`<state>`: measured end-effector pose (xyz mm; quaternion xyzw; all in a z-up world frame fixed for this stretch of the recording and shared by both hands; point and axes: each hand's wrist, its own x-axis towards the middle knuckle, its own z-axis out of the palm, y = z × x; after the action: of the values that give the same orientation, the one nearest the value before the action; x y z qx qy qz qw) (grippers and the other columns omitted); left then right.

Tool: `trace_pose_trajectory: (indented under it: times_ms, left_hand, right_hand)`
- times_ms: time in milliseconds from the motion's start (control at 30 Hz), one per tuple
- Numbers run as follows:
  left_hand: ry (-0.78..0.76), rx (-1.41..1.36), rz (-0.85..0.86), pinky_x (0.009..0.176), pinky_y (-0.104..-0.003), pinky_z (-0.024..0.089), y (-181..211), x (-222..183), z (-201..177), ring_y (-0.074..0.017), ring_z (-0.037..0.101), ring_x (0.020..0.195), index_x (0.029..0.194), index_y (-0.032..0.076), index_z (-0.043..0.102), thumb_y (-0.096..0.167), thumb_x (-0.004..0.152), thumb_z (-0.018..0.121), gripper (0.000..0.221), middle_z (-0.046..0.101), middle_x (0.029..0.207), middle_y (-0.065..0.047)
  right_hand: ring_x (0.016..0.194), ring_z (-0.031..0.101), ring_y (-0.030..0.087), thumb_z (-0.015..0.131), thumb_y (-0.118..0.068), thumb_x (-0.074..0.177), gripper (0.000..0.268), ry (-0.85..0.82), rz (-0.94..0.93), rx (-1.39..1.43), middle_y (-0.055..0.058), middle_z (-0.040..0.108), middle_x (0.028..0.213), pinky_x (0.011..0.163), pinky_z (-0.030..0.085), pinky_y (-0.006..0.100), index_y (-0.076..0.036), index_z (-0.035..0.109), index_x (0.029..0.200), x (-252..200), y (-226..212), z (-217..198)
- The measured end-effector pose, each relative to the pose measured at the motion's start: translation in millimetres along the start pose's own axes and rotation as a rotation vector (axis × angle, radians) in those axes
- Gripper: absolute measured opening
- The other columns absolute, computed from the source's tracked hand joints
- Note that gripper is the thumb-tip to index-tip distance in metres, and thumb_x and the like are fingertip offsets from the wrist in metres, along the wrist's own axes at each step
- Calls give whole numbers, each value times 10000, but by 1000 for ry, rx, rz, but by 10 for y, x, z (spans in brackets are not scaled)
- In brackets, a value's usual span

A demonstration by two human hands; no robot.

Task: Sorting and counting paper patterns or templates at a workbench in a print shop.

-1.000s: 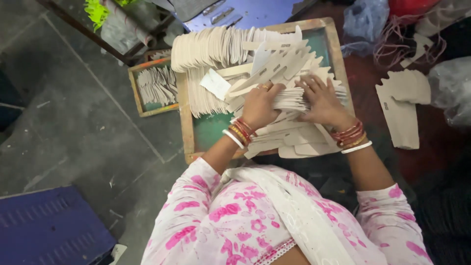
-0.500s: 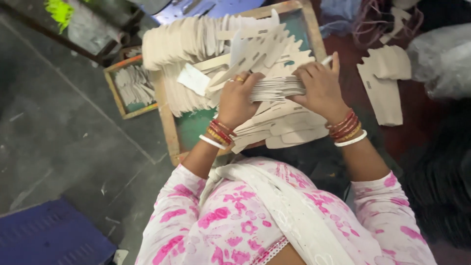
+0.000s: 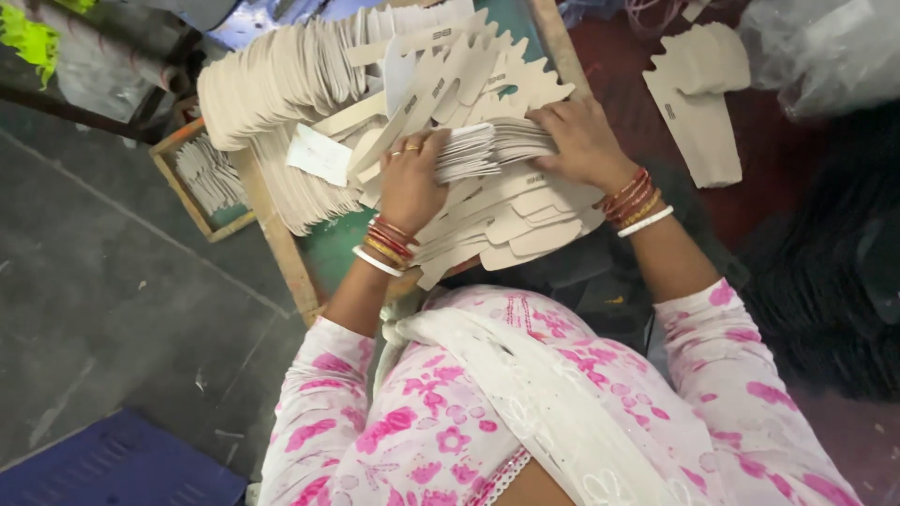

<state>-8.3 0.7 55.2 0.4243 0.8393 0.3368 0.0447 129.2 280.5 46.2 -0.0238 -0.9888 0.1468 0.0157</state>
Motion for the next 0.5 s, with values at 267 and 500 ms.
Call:
trace_pose_trajectory:
  times_ms: [267, 500]
  left_hand:
    - [71, -123, -28, 1079, -523, 371, 59, 140, 323, -419, 484, 1301, 1478, 47, 483, 160, 638, 862, 928, 528, 1425, -238]
    - [-38, 156, 97, 1050, -525, 365, -59, 360, 301, -318, 574, 1186, 1316, 106, 609, 346, 668, 923, 760, 641, 1222, -109]
  right_hand:
    - [1305, 505, 371, 736, -262, 763, 773, 210, 101, 3, 167, 589, 1336, 1192, 263, 533, -103, 496, 1480, -232, 115, 447]
    - [1240, 506, 342, 741, -412, 856, 793, 143, 123, 94, 160, 599, 1259, 1149, 292, 518, -75, 494, 1530, -167, 88, 181]
